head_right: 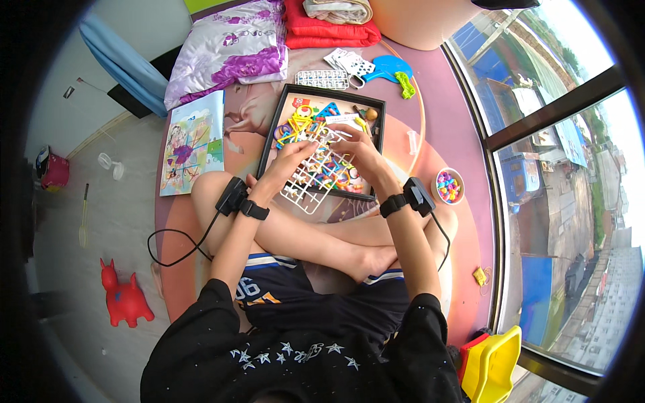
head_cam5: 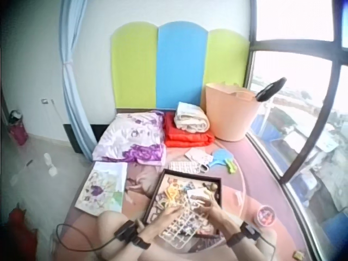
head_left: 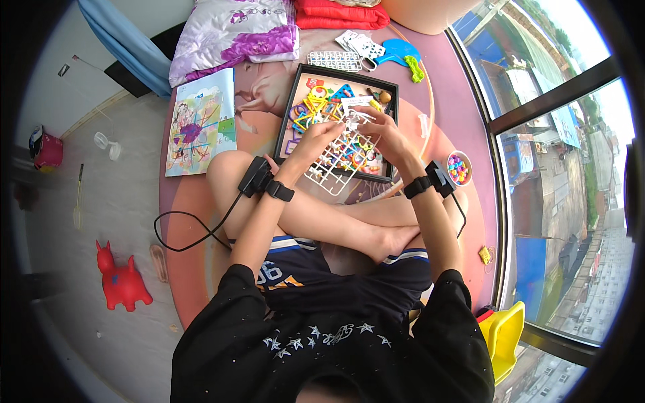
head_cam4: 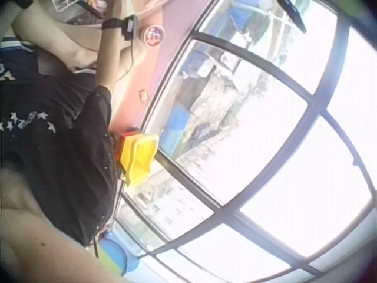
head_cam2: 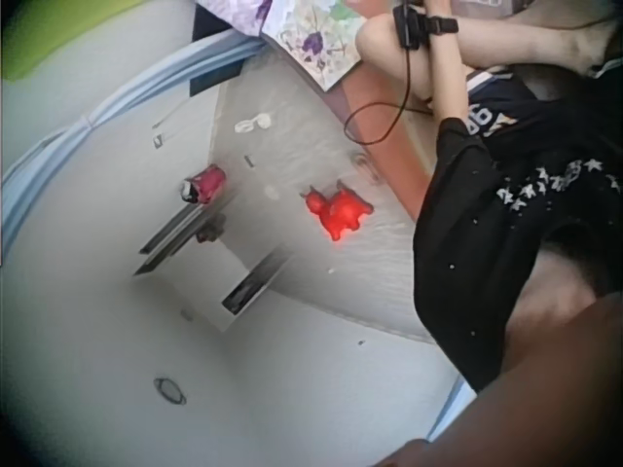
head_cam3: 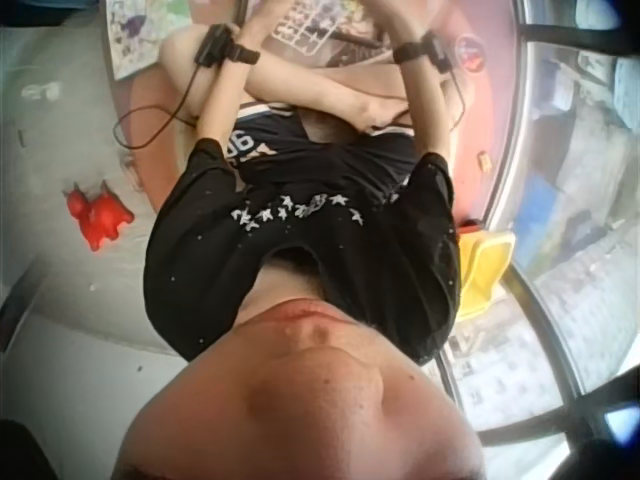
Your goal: The person is detaching small plastic toy parts from a sprue and placing them into a sorting tray.
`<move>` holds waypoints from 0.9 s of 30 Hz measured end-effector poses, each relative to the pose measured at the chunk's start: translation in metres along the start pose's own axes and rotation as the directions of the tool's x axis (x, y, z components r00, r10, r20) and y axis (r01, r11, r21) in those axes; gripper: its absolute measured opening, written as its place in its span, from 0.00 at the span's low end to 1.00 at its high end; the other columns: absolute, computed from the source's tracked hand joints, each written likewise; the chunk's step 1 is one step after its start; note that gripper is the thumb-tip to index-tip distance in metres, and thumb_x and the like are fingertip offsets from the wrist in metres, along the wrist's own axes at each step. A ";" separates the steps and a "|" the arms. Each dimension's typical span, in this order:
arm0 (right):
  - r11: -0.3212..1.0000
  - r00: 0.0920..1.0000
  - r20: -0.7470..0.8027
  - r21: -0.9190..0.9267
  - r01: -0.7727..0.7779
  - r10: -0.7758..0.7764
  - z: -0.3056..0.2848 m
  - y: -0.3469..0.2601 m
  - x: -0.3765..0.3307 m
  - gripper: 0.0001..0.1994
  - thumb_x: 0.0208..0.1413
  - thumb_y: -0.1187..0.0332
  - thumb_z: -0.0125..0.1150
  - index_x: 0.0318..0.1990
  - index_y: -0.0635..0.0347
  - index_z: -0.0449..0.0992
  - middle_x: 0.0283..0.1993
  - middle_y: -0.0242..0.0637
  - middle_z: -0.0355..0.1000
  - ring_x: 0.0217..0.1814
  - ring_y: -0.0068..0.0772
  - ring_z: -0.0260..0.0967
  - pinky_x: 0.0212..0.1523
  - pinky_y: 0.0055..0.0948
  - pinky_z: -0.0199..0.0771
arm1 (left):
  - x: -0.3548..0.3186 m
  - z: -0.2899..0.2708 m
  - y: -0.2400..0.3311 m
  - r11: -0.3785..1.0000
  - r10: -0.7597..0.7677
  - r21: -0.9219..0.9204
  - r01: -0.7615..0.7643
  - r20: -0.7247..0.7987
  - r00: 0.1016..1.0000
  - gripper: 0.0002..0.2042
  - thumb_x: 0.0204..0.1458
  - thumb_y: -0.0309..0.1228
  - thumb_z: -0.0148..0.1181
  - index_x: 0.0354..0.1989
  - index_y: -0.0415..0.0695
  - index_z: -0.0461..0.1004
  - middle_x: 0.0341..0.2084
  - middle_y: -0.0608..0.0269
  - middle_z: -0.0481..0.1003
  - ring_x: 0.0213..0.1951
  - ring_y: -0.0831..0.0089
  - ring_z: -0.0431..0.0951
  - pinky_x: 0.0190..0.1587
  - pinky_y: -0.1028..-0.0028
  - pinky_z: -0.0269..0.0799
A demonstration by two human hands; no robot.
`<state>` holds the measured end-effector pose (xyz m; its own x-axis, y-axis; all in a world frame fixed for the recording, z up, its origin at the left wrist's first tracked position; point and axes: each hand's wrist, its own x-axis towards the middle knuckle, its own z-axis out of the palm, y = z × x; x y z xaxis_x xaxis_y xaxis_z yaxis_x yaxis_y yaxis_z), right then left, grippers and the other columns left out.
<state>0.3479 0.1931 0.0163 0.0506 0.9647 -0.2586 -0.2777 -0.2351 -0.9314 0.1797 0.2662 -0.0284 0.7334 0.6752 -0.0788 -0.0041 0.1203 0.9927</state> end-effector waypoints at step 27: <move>0.615 0.962 -0.157 -0.788 0.015 -0.225 0.003 0.007 -0.010 0.16 0.45 0.61 0.63 0.32 0.69 0.74 0.22 0.39 0.71 0.21 0.26 0.67 0.22 0.26 0.66 | -0.012 0.006 -0.006 0.825 0.292 0.531 -0.195 -0.105 0.951 0.16 0.52 0.39 0.54 0.25 0.36 0.73 0.09 0.56 0.65 0.13 0.75 0.65 0.18 0.71 0.57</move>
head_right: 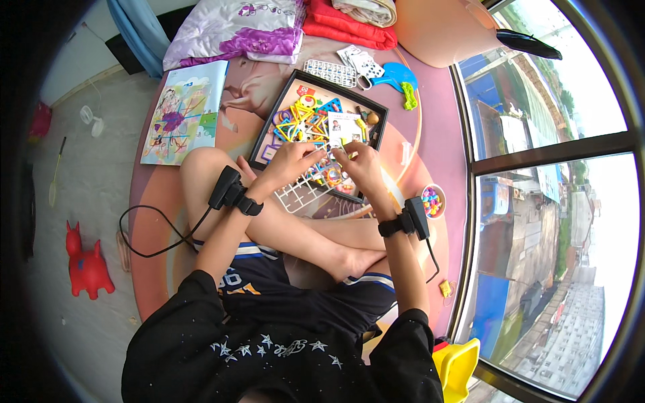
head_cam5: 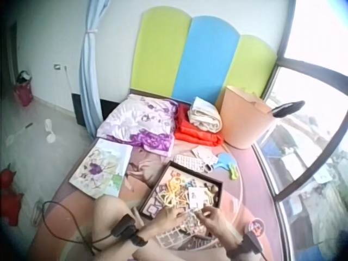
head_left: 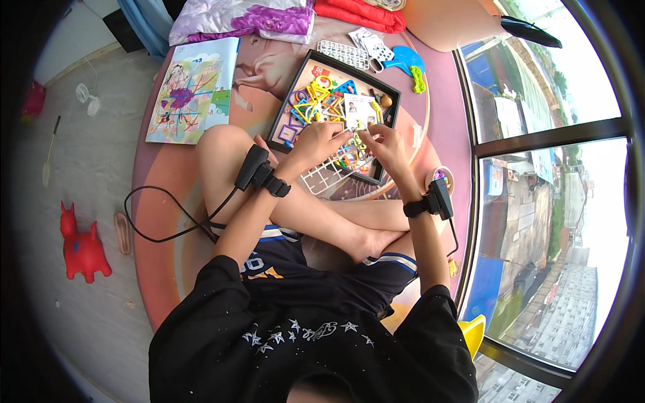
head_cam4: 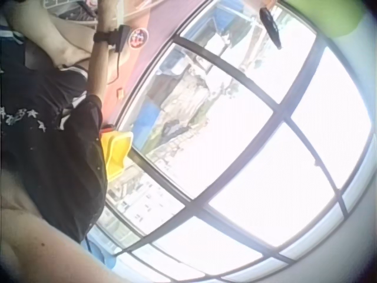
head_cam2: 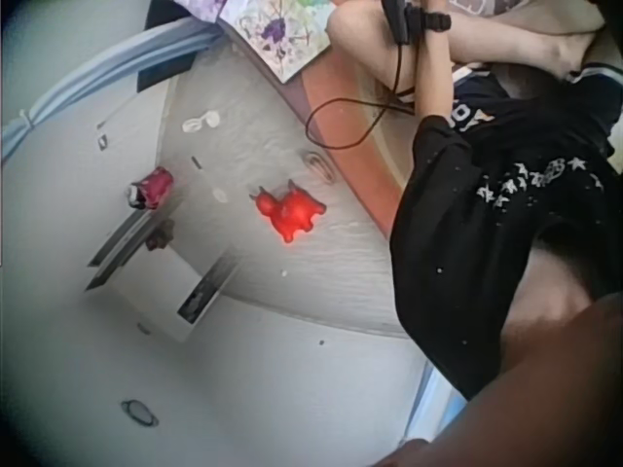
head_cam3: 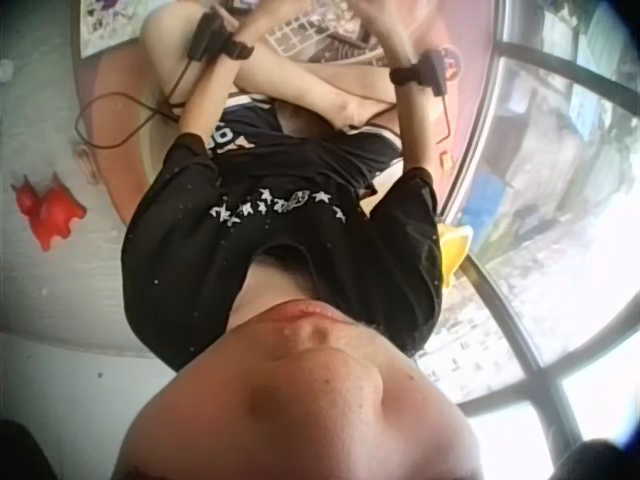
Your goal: The person is detaching small plastic toy parts from a sprue and placing them into a sorting tray.
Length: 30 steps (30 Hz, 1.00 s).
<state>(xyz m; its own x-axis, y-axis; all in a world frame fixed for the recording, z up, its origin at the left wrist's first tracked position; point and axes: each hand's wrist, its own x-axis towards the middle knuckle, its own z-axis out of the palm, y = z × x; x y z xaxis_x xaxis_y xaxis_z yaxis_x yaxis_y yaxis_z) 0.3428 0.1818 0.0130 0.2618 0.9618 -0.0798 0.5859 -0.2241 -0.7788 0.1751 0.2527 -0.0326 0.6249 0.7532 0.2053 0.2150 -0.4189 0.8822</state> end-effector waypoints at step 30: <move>0.969 0.990 0.022 -0.205 0.140 -0.139 -0.001 0.037 0.026 0.14 0.44 0.63 0.58 0.24 0.70 0.74 0.15 0.43 0.68 0.16 0.27 0.68 0.18 0.28 0.65 | 0.003 0.004 0.006 0.971 -0.105 -0.218 0.102 -0.004 0.994 0.12 0.47 0.32 0.60 0.33 0.34 0.75 0.22 0.56 0.76 0.23 0.77 0.75 0.25 0.77 0.67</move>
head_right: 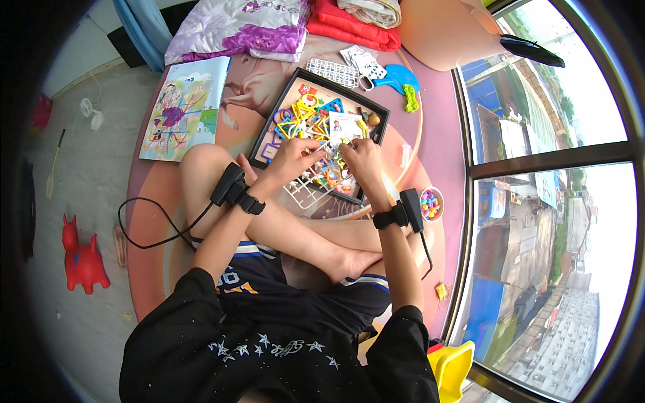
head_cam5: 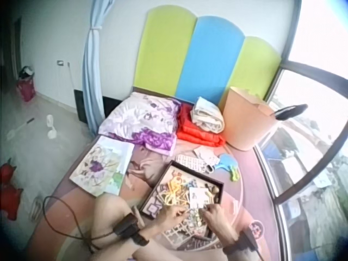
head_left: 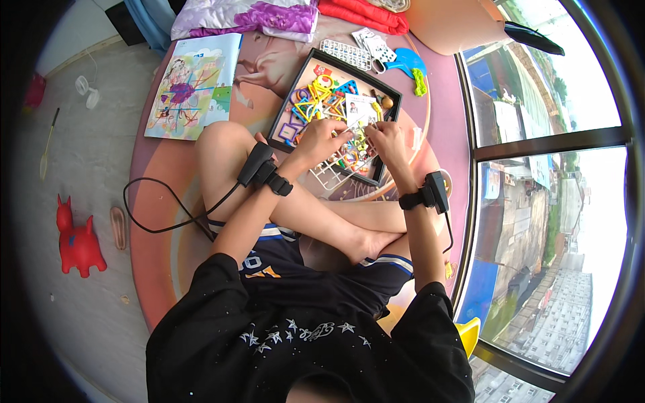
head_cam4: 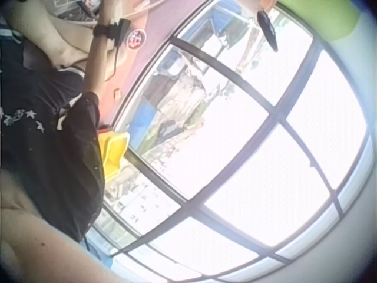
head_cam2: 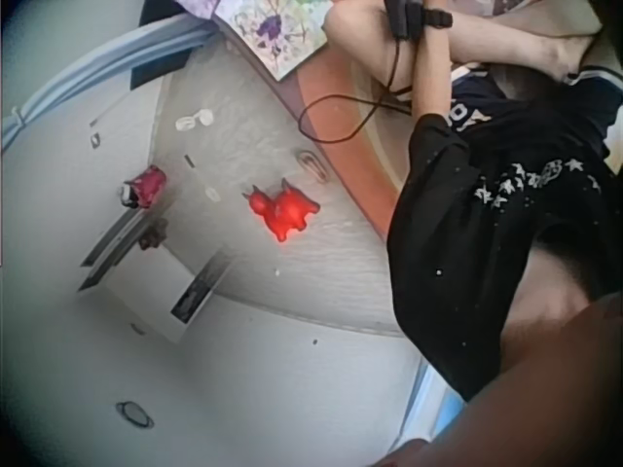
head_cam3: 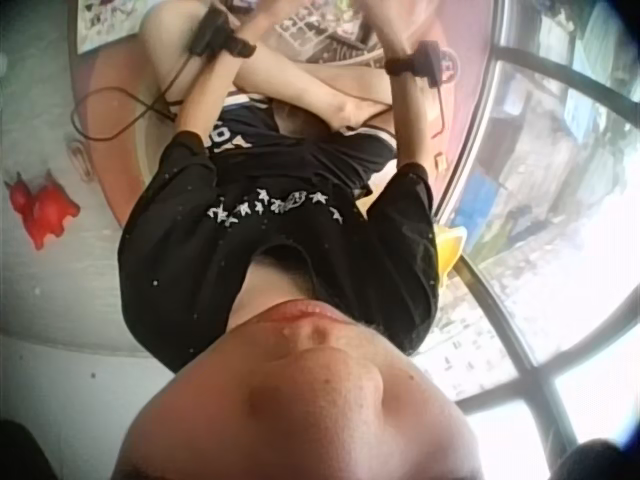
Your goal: The person is detaching small plastic toy parts from a sprue and placing them into a sorting tray.
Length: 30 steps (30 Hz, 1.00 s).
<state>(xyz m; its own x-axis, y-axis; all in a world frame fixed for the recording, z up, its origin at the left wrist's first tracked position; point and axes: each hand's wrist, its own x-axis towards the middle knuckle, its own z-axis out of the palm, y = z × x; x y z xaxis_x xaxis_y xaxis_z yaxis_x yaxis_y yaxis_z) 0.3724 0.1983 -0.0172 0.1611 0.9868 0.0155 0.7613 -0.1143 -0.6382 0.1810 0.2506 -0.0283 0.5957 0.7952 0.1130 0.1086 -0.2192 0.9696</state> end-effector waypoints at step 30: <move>0.992 0.995 -0.072 0.094 0.082 -0.075 -0.007 -0.064 -0.014 0.12 0.38 0.70 0.66 0.27 0.66 0.69 0.20 0.42 0.70 0.18 0.30 0.67 0.22 0.28 0.65 | 0.002 -0.014 -0.007 0.988 0.088 -0.122 -0.091 -0.036 0.996 0.15 0.38 0.31 0.68 0.33 0.35 0.75 0.23 0.57 0.77 0.26 0.74 0.77 0.29 0.76 0.72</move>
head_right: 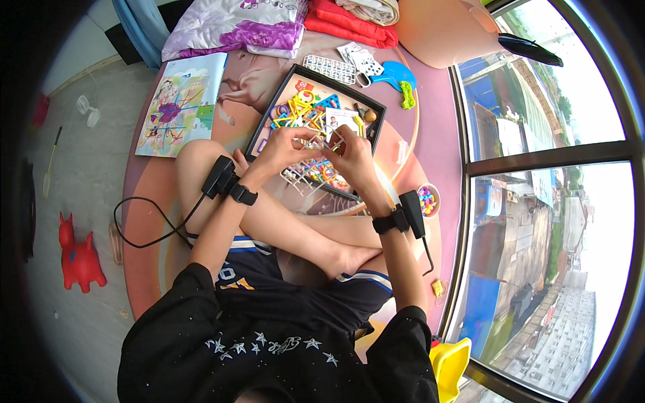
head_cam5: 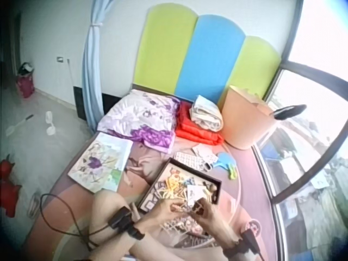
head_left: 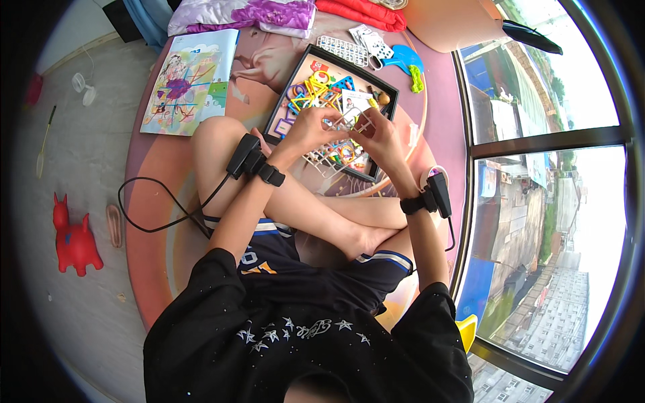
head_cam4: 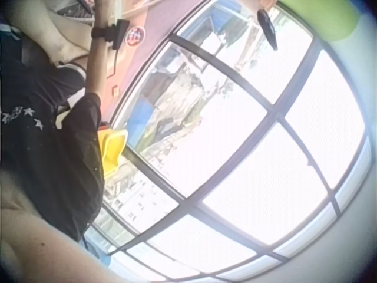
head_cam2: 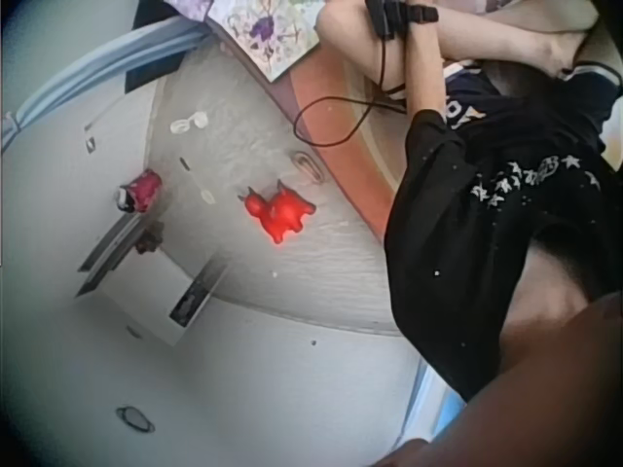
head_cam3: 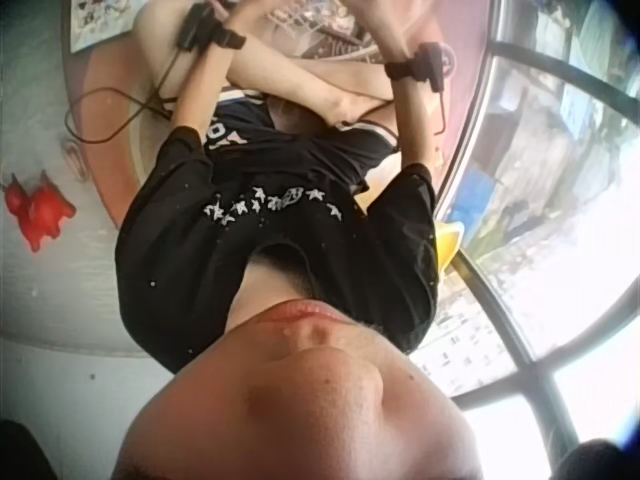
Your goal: The person is detaching small plastic toy parts from a sprue and placing them into a sorting tray.
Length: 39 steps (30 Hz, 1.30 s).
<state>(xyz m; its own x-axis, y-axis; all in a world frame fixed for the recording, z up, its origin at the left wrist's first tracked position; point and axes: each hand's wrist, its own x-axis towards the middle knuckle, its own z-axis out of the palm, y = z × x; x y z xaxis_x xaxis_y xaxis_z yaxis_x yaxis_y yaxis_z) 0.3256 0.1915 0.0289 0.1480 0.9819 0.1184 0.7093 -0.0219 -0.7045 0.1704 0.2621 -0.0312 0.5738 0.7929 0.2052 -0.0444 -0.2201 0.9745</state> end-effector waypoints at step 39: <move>0.988 0.970 0.215 -0.126 -0.086 0.112 -0.004 0.028 -0.021 0.09 0.41 0.73 0.64 0.27 0.71 0.73 0.22 0.43 0.74 0.24 0.26 0.73 0.26 0.26 0.72 | 0.000 0.017 -0.016 0.974 0.022 0.211 -0.077 0.254 0.967 0.10 0.46 0.31 0.61 0.27 0.35 0.70 0.12 0.55 0.69 0.14 0.74 0.66 0.21 0.72 0.62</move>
<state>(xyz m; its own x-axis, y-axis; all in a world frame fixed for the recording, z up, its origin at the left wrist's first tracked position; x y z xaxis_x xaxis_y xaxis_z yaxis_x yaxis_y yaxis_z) 0.3452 0.1691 0.0090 0.0749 0.9907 -0.1140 0.7751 -0.1298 -0.6184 0.1849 0.2554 -0.0484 0.7619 0.6173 0.1962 0.0850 -0.3956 0.9145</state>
